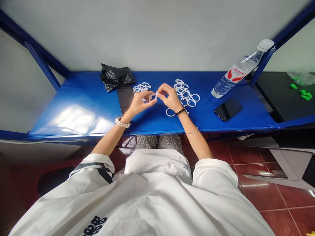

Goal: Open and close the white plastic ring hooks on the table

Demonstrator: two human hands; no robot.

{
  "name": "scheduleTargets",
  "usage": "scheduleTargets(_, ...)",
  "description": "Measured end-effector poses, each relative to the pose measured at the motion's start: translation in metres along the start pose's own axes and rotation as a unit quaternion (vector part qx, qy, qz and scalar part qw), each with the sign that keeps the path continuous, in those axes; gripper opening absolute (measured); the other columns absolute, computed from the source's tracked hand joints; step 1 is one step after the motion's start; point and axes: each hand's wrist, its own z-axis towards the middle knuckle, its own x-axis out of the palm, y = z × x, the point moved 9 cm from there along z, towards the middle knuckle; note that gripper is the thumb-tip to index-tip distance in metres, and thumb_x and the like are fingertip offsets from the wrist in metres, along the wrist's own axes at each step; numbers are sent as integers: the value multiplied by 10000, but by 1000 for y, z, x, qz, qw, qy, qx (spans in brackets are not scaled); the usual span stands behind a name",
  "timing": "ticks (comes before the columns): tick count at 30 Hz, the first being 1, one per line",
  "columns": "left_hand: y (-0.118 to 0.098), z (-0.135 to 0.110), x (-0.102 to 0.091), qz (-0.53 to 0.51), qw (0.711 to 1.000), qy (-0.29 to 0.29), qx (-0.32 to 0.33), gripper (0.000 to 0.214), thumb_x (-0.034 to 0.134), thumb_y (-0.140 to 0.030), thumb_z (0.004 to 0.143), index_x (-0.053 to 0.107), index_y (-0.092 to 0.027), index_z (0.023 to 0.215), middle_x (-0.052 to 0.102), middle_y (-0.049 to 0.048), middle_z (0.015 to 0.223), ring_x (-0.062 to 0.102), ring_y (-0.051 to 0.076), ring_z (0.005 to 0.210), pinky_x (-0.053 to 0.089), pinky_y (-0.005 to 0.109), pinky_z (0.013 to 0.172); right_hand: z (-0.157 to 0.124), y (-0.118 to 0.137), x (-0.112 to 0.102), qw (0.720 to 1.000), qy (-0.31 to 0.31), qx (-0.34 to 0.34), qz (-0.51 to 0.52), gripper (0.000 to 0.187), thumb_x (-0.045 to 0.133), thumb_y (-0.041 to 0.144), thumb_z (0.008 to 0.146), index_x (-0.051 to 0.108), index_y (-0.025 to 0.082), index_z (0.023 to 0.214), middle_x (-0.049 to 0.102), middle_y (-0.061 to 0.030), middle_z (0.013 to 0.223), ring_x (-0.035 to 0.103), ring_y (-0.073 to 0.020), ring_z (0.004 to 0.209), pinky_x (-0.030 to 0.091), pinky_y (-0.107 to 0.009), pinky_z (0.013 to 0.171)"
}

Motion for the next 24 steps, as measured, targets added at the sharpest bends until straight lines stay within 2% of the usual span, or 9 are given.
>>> scheduleTargets(6, 0, 0, 1, 0, 1000, 0, -3, 328, 734, -504, 883, 733, -188, 972, 605, -18, 631, 547, 130, 579, 448, 276, 599, -1, -3, 1, 1000, 1, -2, -12, 346, 723, 596, 923, 637, 280, 811, 669, -51, 913, 652, -265, 922, 618, -472, 863)
scheduleTargets(12, -3, 0, 1, -7, 1000, -4, 20, 344, 709, -514, 899, 723, -176, 957, 590, -26, 625, 520, 112, 564, 421, 256, 584, 0, 2, 1, 999, 1, -28, -34, 355, 695, 578, 949, 617, 265, 799, 666, -47, 893, 639, -233, 823, 615, -439, 780)
scheduleTargets(18, -1, -1, 1, 12, 1000, -4, 25, 331, 724, -488, 902, 732, -172, 1001, 627, -13, 643, 552, 120, 580, 446, 253, 592, 0, 4, 2, 997, 0, -44, -60, 319, 673, 508, 973, 598, 256, 793, 662, -50, 892, 635, -228, 806, 608, -436, 767)
scheduleTargets(24, 2, -1, 1, 40, 999, -16, 23, 283, 753, -399, 874, 729, -169, 1037, 685, 6, 712, 612, 134, 633, 501, 261, 639, 0, -3, 4, 995, 11, -27, -99, 283, 651, 472, 984, 605, 254, 810, 665, -56, 909, 632, -237, 830, 601, -444, 792)
